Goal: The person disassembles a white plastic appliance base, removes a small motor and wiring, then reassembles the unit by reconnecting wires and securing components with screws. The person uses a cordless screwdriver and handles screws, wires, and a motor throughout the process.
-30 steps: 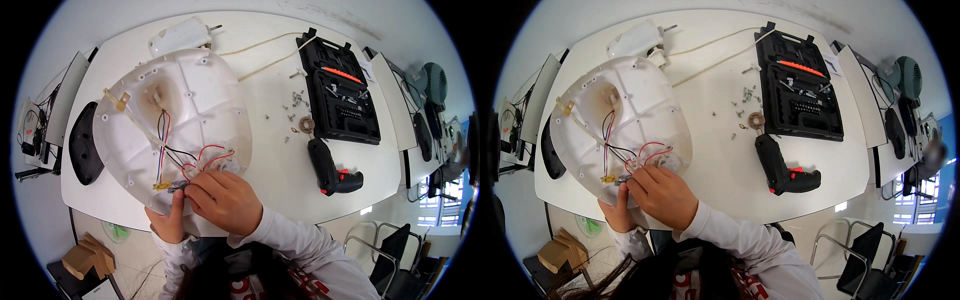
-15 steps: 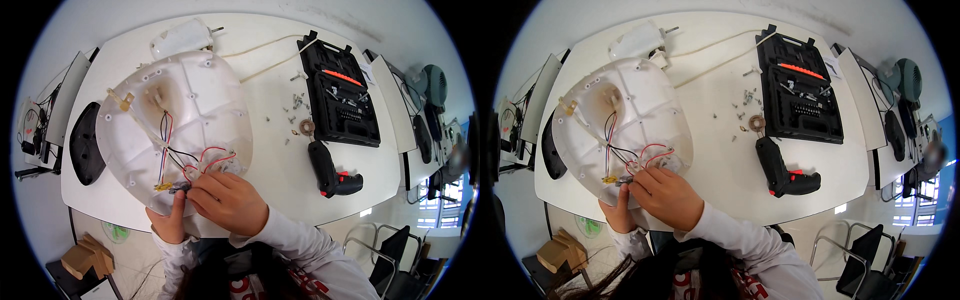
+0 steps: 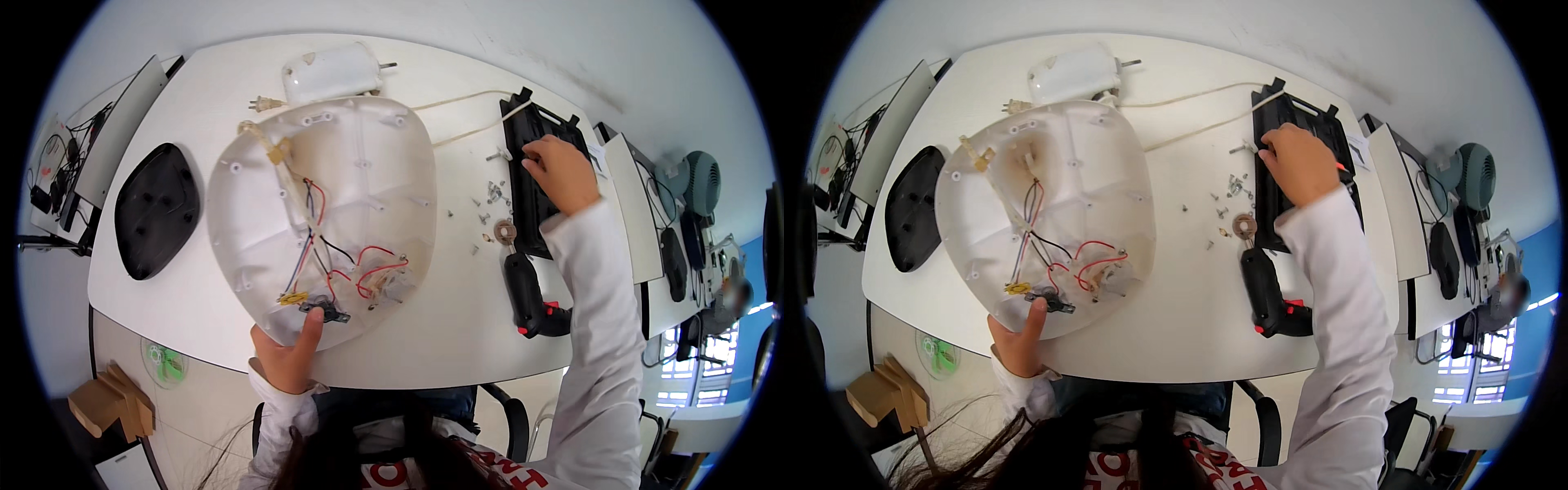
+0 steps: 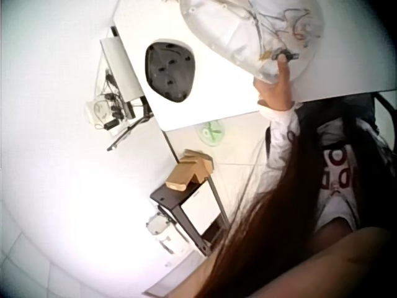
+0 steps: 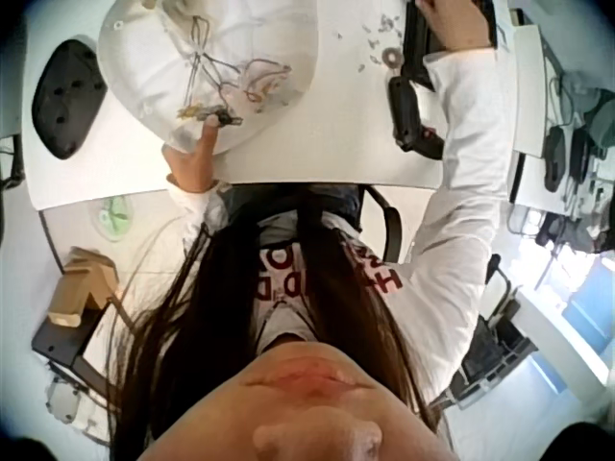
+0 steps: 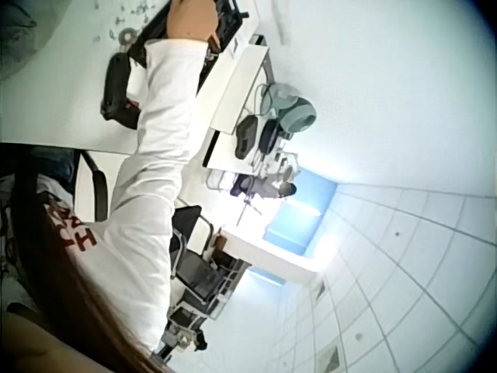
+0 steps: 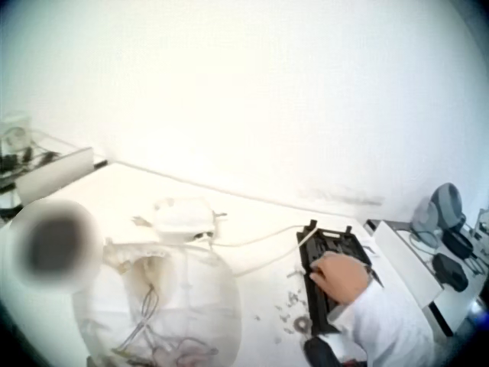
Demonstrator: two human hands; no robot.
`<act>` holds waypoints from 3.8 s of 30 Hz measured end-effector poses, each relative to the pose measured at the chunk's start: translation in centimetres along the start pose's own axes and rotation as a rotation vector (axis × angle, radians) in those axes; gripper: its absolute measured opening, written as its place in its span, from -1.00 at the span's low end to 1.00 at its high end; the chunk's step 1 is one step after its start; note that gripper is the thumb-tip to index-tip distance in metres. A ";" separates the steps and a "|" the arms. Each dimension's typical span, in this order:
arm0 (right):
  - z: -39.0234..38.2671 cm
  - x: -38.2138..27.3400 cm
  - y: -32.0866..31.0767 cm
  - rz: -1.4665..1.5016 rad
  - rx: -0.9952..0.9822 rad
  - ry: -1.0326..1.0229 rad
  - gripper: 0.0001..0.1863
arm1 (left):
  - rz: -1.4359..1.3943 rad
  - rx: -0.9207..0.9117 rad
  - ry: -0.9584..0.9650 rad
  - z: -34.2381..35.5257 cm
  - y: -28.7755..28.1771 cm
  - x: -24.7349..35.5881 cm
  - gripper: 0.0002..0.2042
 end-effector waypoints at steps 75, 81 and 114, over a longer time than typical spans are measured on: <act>-3.9 -8.2 1.4 1.245 -0.726 0.224 -0.78 | -0.062 -0.053 0.046 0.3 -0.3 0.5 -0.72; -3.8 -8.8 2.0 1.257 -0.785 0.189 -0.75 | 0.014 -0.101 0.031 0.3 -0.5 0.0 -0.70; -3.7 1.8 -2.2 1.226 0.045 0.302 -0.63 | 0.118 0.081 -0.054 -0.9 -1.0 -2.0 -0.46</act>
Point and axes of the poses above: each hand's wrist, its own z-axis towards the middle knuckle, its own y-axis out of the palm, x = y × z, the point moved 1 cm from there along z, towards the middle knuckle, and after that the axes turned 9 degrees about y, right-handed, at the moved point
